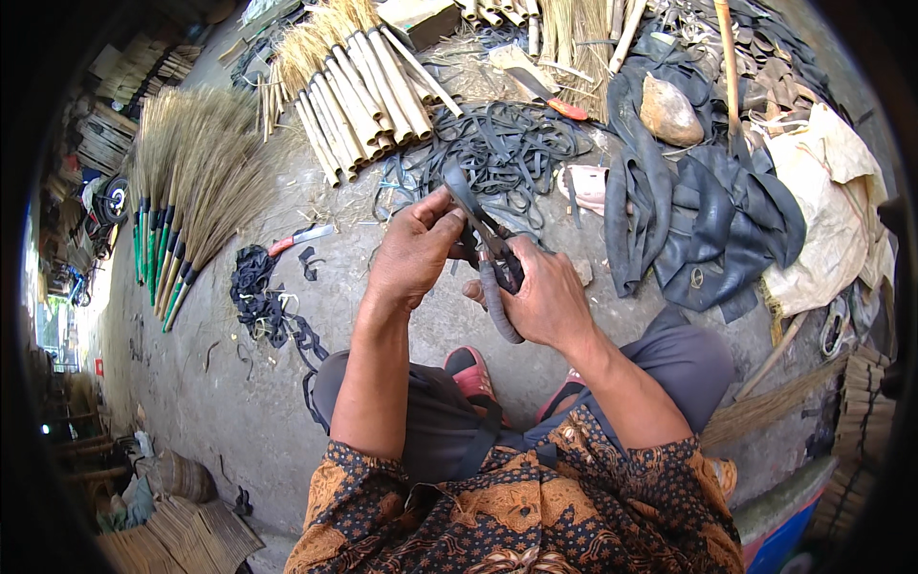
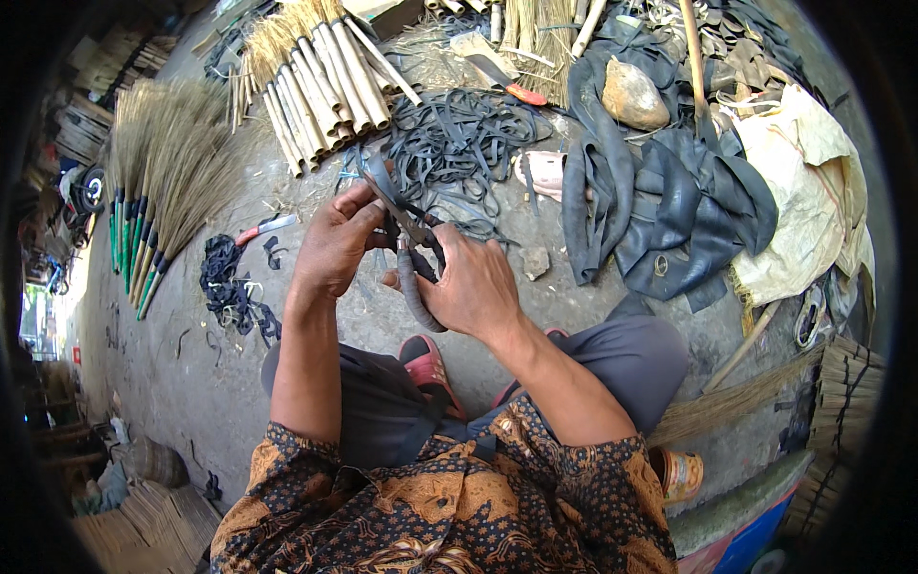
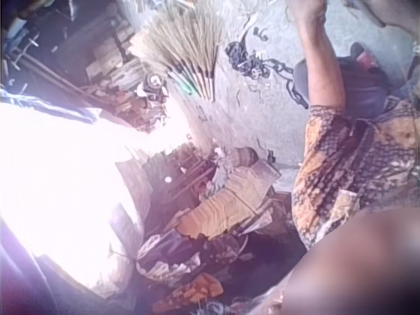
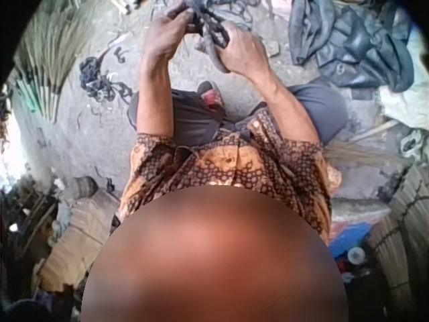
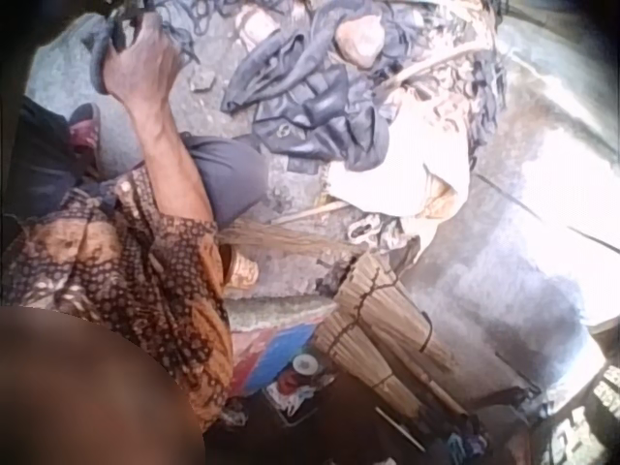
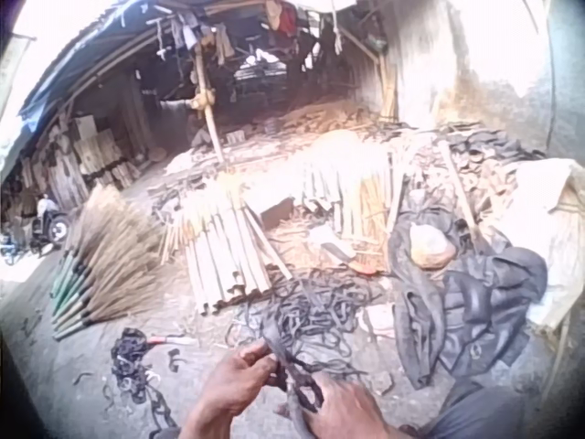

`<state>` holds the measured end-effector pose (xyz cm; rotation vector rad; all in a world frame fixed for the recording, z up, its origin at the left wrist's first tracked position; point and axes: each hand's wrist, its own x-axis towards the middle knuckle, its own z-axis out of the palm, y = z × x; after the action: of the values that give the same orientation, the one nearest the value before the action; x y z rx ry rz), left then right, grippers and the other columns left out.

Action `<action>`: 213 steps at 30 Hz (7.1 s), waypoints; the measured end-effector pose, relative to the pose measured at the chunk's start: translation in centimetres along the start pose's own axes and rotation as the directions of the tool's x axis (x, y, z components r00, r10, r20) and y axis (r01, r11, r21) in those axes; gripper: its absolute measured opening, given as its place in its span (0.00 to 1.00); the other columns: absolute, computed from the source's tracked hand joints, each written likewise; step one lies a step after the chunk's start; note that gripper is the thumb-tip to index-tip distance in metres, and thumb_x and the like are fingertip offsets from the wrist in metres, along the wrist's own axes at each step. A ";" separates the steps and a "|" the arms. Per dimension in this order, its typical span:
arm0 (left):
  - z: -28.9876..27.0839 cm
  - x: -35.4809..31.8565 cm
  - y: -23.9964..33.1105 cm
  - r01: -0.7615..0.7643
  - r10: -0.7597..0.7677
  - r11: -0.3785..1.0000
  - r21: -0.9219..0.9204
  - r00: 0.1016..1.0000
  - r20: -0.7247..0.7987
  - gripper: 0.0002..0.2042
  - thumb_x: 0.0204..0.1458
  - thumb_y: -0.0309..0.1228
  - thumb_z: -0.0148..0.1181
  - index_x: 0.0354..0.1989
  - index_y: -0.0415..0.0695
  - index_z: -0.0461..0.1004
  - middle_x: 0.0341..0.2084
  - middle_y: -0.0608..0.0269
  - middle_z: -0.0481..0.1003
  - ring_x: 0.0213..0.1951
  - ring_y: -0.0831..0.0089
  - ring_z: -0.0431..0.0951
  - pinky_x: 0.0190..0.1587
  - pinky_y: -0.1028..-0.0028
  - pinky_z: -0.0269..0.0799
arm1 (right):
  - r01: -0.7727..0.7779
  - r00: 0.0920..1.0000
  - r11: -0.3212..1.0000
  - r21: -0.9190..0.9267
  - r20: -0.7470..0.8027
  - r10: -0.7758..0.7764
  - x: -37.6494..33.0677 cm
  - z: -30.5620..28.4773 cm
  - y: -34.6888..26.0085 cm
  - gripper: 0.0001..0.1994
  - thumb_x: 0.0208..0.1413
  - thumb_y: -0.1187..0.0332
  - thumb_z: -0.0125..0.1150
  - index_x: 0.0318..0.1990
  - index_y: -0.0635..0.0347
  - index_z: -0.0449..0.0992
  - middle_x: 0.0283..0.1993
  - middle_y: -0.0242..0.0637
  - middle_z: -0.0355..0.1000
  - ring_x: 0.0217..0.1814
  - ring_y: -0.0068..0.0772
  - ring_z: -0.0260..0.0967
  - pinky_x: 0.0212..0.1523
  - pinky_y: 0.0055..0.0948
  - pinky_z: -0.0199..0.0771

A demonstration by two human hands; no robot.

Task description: The person sits on the floor and uses a knife to cut a large piece of black rubber into thin strips. They repeatedly slice the material, repositioning it as needed, and accumulate a pile of cut strips on the floor.

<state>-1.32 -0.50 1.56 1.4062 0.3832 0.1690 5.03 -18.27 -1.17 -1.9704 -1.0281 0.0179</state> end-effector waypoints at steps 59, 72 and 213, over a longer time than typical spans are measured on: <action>-0.6 0.6 -0.1 0.004 -0.007 0.998 0.063 0.999 0.045 0.16 0.67 0.24 0.48 0.61 0.40 0.70 0.37 0.69 0.78 0.34 0.82 0.76 0.38 0.76 0.77 | -0.265 0.946 0.962 0.061 0.212 0.247 -0.4 -0.1 0.2 0.28 0.50 0.44 0.74 0.41 0.63 0.77 0.26 0.47 0.76 0.29 0.50 0.78 0.33 0.42 0.73; 0.3 0.8 -1.3 -0.043 -0.008 0.939 0.342 0.989 0.145 0.12 0.63 0.25 0.58 0.53 0.37 0.78 0.38 0.67 0.81 0.41 0.80 0.78 0.48 0.75 0.74 | -0.351 0.923 0.922 0.164 0.227 0.311 -0.1 -0.7 0.3 0.34 0.50 0.37 0.70 0.34 0.67 0.75 0.22 0.50 0.73 0.27 0.54 0.77 0.30 0.45 0.72; -19.5 8.1 -12.0 0.445 -0.379 0.750 0.489 0.895 -0.234 0.25 0.61 0.48 0.59 0.57 0.40 0.73 0.48 0.50 0.78 0.42 0.59 0.83 0.39 0.63 0.81 | -0.520 0.627 0.790 -0.326 0.482 0.612 2.9 -15.6 29.2 0.12 0.57 0.60 0.61 0.30 0.60 0.79 0.25 0.21 0.70 0.26 0.18 0.63 0.29 0.27 0.62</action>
<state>-2.10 18.36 -13.74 1.8220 0.8876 -0.2441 31.93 -34.89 -11.41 -2.4358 -0.7056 0.9689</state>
